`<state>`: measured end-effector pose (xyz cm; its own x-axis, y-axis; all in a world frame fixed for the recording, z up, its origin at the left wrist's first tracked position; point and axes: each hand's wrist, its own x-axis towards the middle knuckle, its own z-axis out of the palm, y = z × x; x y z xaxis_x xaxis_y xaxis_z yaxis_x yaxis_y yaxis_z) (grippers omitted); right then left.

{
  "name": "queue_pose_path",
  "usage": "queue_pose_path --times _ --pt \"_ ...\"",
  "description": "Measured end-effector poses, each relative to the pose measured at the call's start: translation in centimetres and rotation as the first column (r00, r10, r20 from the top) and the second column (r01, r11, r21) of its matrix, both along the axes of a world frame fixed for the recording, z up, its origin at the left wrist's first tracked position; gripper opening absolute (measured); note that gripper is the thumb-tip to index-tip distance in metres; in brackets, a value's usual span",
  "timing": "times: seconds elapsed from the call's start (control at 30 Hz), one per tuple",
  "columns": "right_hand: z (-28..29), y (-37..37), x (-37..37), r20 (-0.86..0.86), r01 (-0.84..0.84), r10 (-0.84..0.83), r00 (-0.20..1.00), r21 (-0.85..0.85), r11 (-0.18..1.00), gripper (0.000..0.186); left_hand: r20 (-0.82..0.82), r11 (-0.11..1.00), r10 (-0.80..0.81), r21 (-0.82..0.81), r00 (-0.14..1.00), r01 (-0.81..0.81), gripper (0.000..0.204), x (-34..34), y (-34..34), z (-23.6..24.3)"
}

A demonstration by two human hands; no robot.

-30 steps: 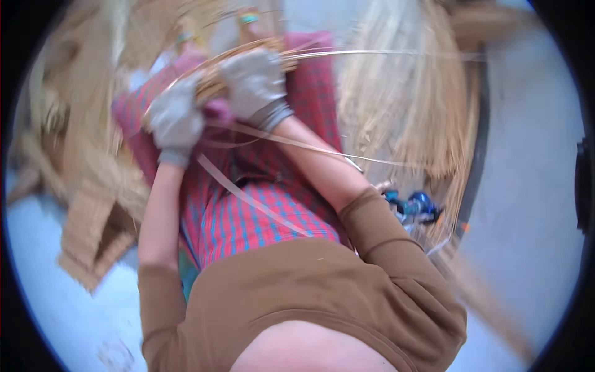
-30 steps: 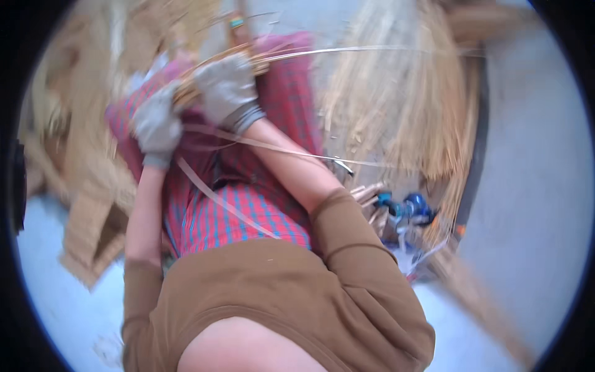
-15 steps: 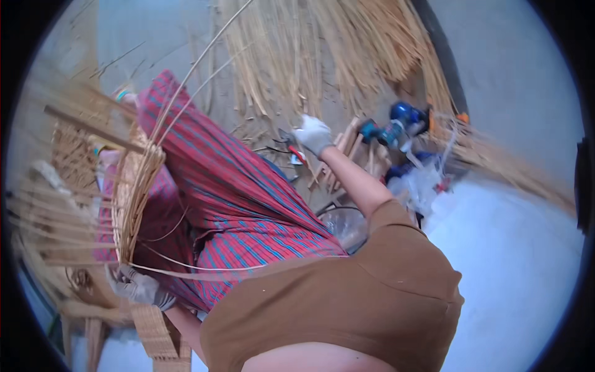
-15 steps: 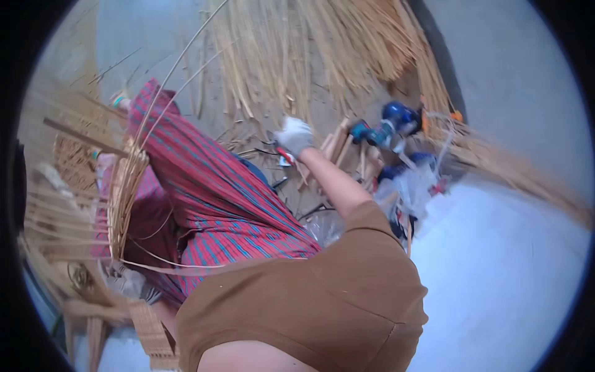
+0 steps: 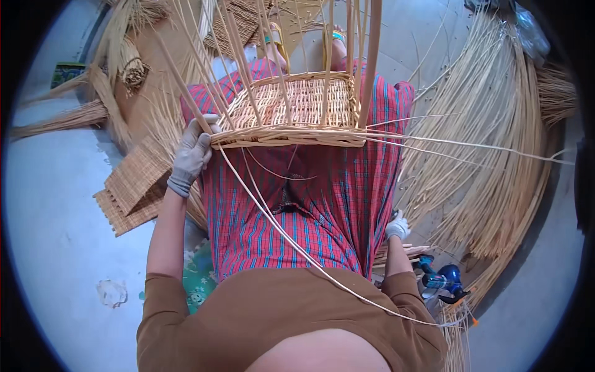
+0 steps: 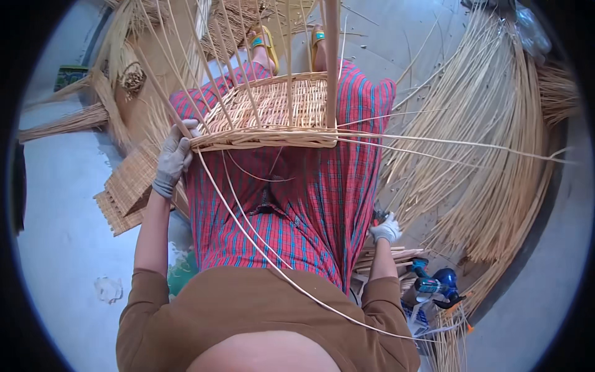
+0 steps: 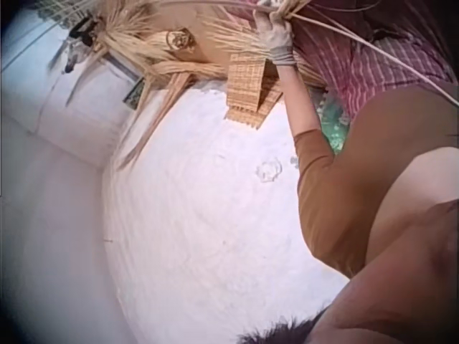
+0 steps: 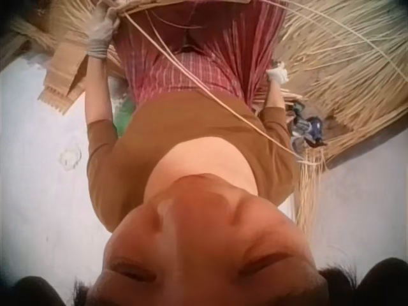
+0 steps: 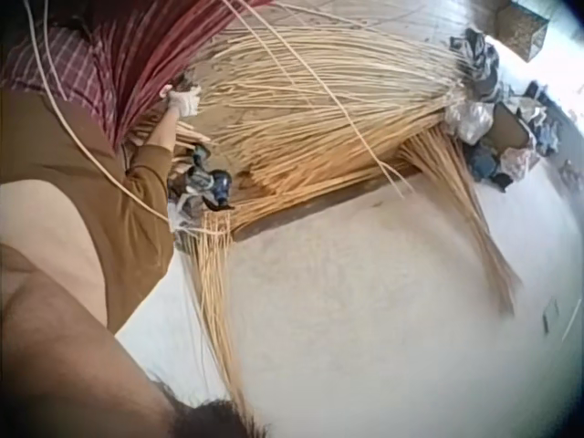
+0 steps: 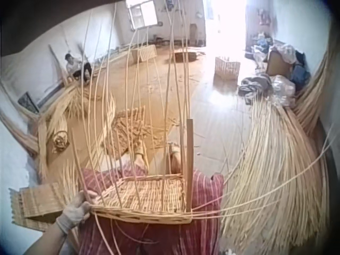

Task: Weaving a wicker basket by hand and trimming materials with pliers.

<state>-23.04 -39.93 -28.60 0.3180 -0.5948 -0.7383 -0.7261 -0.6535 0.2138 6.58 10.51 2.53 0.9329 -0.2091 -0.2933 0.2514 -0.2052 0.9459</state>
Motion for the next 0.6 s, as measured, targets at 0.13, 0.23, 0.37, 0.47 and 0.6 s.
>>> queue_pose_path --times 0.13,0.23,0.37,0.47,0.6 --pt "2.3 -0.6 -0.7 0.186 0.457 -0.579 0.794 0.447 0.769 0.077 0.213 0.898 0.258 0.308 0.942 -0.315 0.045 -3.0 -4.4 0.2" --pt "5.1 0.6 -1.7 0.153 0.531 -0.871 0.467 0.739 0.415 0.059 0.711 0.703 -0.089 0.541 0.697 -0.462 0.059 -6.8 -8.0 0.8" --pt "9.9 2.1 -0.4 0.410 0.385 -0.861 0.300 0.774 0.503 0.045 0.610 0.650 -0.539 0.740 0.581 -0.173 0.074 -10.1 -11.4 1.2" --pt "14.3 2.8 4.0 0.740 0.187 -0.587 0.329 0.558 0.809 0.053 0.612 0.627 -0.570 0.755 0.548 -0.190 0.062 -7.1 -16.1 0.5" --pt "21.5 5.3 9.3 0.843 -0.039 -0.476 0.249 0.500 0.865 0.070 0.664 0.627 -0.677 0.746 0.318 -0.223 0.045 -1.1 -24.5 0.7"
